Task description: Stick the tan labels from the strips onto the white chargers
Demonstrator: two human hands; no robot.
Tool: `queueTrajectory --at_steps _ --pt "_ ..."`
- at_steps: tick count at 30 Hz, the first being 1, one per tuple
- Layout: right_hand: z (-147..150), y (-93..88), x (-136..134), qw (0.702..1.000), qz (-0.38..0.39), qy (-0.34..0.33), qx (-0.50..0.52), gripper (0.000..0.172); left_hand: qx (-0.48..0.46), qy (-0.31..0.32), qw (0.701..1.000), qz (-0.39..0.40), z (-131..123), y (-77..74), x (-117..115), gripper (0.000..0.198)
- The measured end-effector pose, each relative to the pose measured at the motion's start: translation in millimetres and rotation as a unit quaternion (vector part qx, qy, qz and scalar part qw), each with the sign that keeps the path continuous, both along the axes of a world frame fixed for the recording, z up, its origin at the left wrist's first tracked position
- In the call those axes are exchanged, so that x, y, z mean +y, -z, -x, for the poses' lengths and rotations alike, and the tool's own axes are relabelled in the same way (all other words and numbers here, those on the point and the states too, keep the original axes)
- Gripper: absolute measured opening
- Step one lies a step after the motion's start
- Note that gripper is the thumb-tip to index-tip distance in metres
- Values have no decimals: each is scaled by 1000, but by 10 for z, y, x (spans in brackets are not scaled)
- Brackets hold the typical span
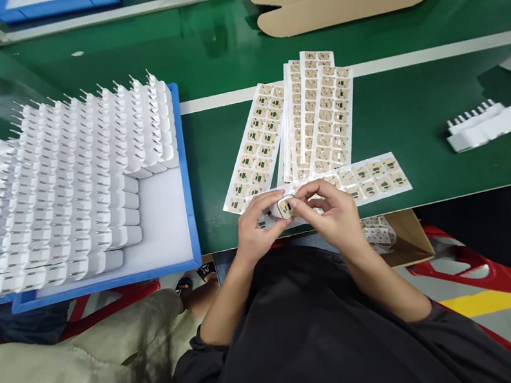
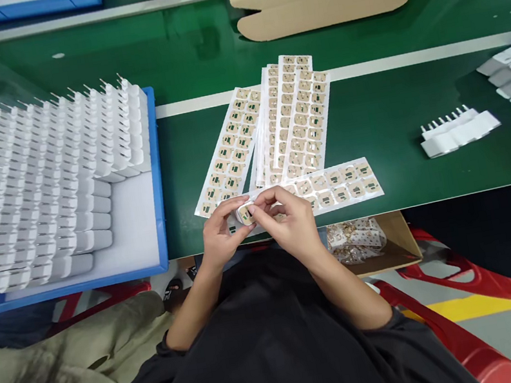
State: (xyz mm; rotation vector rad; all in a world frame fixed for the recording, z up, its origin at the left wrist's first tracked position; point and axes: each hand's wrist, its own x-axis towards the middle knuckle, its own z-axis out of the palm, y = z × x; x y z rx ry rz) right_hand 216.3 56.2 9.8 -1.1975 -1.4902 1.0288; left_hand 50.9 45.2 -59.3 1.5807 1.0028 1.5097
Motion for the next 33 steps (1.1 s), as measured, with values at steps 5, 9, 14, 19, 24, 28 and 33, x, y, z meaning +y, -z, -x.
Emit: queueTrajectory --at_steps 5,9,14,19,24,28,33 --pt "2 -7 3 1000 -16 1 -17 7 -4 2 1000 0 1 17 1 48" --pt "3 -20 8 999 -24 -2 -27 7 -6 4 1000 3 5 14 -2 48" --pt "10 -29 8 997 -48 -4 -59 5 3 4 1000 -1 8 -7 0 47" --pt "21 -32 8 984 -107 14 -144 5 -5 -2 1000 5 3 -8 -1 45" --pt "-1 71 59 999 34 -14 -20 38 -44 5 999 19 7 22 -6 45" --pt "-26 192 75 973 150 -121 127 36 -58 4 998 19 8 29 -4 41" --pt "62 262 18 975 144 -110 132 45 -55 14 998 -6 6 38 7 36"
